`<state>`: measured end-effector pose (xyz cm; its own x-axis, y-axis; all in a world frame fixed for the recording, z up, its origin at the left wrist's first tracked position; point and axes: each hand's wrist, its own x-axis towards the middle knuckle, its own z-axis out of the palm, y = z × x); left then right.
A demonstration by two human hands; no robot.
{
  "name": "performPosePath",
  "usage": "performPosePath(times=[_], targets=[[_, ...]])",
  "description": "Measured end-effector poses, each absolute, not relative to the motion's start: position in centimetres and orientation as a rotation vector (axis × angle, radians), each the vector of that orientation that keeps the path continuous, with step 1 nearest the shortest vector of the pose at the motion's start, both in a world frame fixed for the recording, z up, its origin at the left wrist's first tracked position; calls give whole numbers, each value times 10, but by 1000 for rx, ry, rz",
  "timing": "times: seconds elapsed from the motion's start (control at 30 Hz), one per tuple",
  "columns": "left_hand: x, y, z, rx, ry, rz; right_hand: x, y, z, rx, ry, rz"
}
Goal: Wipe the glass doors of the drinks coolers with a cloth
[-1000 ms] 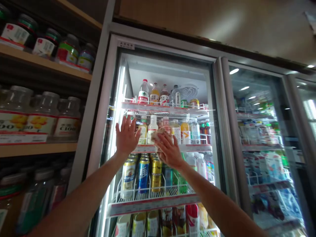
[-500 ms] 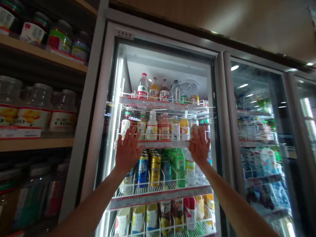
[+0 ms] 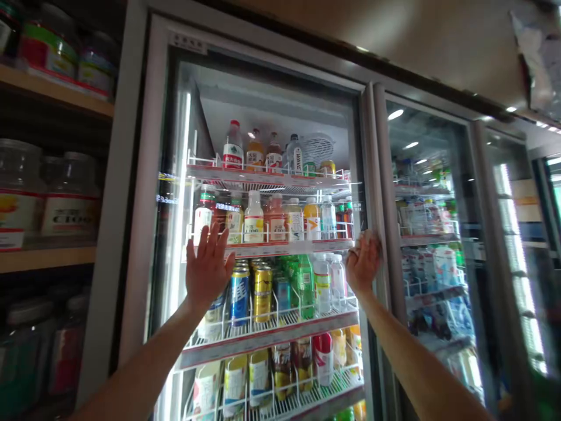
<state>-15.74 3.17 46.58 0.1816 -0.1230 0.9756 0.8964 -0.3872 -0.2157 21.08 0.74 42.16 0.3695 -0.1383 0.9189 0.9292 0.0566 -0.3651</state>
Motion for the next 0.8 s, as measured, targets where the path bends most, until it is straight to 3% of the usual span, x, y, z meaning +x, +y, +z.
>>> performPosePath(times=[0.3, 0.5, 0.67, 0.8], targets=[[-149, 27, 437, -1528, -799, -1339, 119, 8, 400, -957, -1465, -1225], [-145, 25, 410, -1557, -812, -1289, 94, 10, 401, -1016, -1241, -1137], [-147, 23, 413, -1586, -821, -1303, 68, 6, 375, -760, -1768, -1346], [-147, 24, 411, -1574, -815, -1282, 106, 7, 381, -979, -1390, -1196]])
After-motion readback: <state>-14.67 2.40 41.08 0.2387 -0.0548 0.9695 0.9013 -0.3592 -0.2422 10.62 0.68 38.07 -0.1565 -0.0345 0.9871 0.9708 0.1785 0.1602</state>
